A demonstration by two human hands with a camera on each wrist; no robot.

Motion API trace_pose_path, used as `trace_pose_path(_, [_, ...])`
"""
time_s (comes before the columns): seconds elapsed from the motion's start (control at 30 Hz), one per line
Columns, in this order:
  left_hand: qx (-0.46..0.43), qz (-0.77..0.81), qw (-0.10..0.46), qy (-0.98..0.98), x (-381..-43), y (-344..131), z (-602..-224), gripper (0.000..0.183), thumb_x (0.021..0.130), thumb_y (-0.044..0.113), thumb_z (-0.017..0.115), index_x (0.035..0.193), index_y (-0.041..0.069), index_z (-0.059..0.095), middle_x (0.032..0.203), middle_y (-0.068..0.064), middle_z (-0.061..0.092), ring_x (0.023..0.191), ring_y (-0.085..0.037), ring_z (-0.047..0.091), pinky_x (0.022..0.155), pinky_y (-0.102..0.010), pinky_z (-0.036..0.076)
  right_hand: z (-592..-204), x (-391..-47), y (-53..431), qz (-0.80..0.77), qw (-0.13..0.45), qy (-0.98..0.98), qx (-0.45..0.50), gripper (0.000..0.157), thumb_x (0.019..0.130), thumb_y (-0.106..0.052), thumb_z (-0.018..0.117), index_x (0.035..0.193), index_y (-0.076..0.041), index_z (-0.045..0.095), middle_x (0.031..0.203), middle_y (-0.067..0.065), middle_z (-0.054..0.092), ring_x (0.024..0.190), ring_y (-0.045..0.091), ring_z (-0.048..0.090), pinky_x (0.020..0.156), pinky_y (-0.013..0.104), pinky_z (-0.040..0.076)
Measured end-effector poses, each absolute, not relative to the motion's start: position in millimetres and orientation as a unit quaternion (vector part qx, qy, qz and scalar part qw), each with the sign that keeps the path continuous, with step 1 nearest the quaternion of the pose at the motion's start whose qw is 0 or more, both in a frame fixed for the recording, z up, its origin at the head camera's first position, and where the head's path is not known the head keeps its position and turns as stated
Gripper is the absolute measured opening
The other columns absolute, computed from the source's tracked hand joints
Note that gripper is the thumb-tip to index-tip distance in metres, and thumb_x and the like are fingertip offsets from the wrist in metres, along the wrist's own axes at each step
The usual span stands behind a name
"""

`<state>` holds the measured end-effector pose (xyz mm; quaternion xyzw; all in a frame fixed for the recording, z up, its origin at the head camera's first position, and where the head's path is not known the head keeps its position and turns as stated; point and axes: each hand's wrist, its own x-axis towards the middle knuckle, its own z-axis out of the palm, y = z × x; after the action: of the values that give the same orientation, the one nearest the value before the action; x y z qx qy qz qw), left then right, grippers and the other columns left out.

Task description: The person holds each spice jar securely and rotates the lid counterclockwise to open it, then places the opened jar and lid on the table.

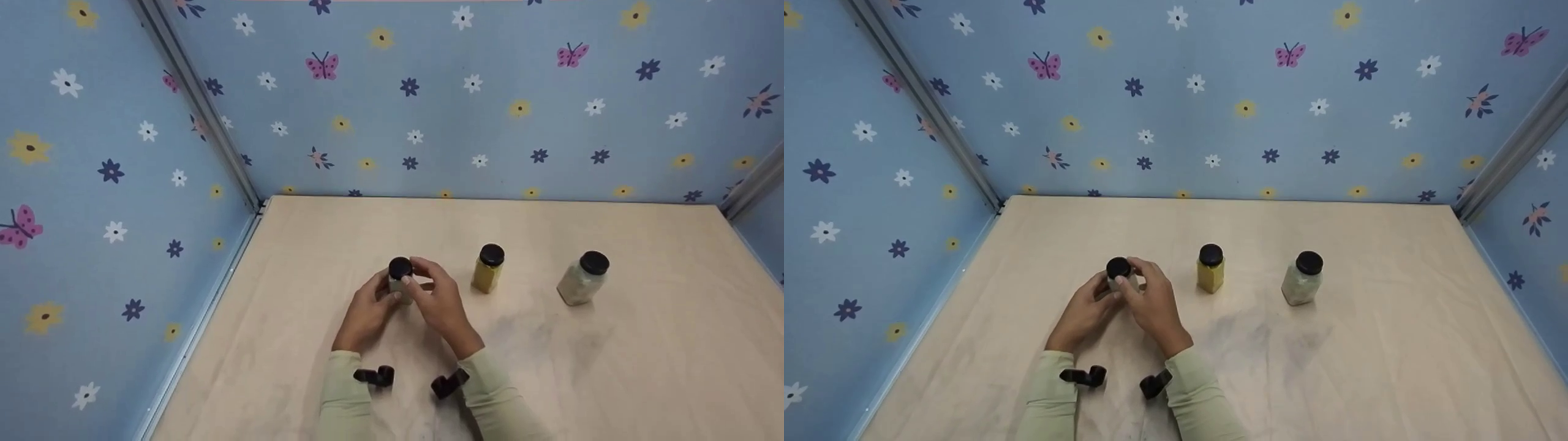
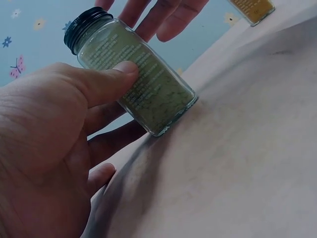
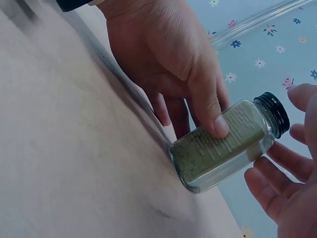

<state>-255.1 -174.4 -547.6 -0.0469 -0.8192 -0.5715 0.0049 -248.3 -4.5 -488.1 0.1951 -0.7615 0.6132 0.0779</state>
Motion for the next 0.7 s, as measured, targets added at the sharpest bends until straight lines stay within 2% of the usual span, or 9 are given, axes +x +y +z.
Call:
trace_pose_path(0.1, [-0.049, -0.571, 0.003, -0.82, -256, -175, -547, 0.058, 0.099, 0.014, 0.065, 0.152, 0.018, 0.044, 0.15, -0.001, 0.049, 0.132, -0.012, 0.051, 0.11, -0.032, 0.039, -482, -245, -5, 0.612, 0.086, -0.761, 0.196, 0.036, 0.098, -0.006, 0.064, 0.132, 0.004, 0.059, 0.128, 0.021, 0.06, 0.118, 0.038, 0.058, 0.089, 0.054, 0.052])
trace_pose_path(0.17, [-0.05, -0.571, 0.002, -0.819, -256, -175, -547, 0.058, 0.099, 0.014, 0.065, 0.153, 0.018, 0.044, 0.15, 0.0, 0.049, 0.132, -0.012, 0.05, 0.11, -0.032, 0.039, -492, -250, -5, 0.613, 0.091, -0.761, 0.195, 0.037, 0.098, -0.01, 0.066, 0.132, 0.002, 0.059, 0.129, 0.018, 0.061, 0.118, 0.036, 0.059, 0.088, 0.054, 0.052])
trace_pose_path(0.37, [-0.051, -0.574, 0.001, -0.817, -256, -174, -549, 0.057, 0.099, 0.016, 0.065, 0.152, 0.018, 0.044, 0.151, 0.0, 0.048, 0.133, -0.013, 0.05, 0.111, -0.035, 0.038, -520, -268, -3, 0.617, 0.084, -0.765, 0.165, 0.041, 0.094, -0.024, 0.072, 0.129, -0.005, 0.061, 0.124, 0.007, 0.064, 0.115, 0.024, 0.061, 0.086, 0.042, 0.055])
trace_pose_path(0.53, [-0.048, -0.571, 0.002, -0.819, -256, -174, -550, 0.057, 0.099, 0.016, 0.064, 0.152, 0.02, 0.045, 0.151, 0.0, 0.048, 0.133, -0.012, 0.05, 0.111, -0.034, 0.039, -519, -270, -5, 0.611, 0.094, -0.771, 0.153, 0.032, 0.094, -0.026, 0.073, 0.121, -0.011, 0.065, 0.116, 0.003, 0.066, 0.111, 0.02, 0.062, 0.084, 0.037, 0.055])
trace_pose_path(0.7, [-0.07, -0.584, 0.016, -0.809, -257, -175, -552, 0.055, 0.099, 0.014, 0.064, 0.151, 0.018, 0.045, 0.147, -0.002, 0.051, 0.132, -0.014, 0.051, 0.109, -0.031, 0.04, -521, -270, -6, 0.604, 0.106, -0.772, 0.167, 0.03, 0.096, -0.025, 0.071, 0.122, -0.012, 0.066, 0.118, 0.002, 0.064, 0.111, 0.018, 0.062, 0.084, 0.036, 0.055])
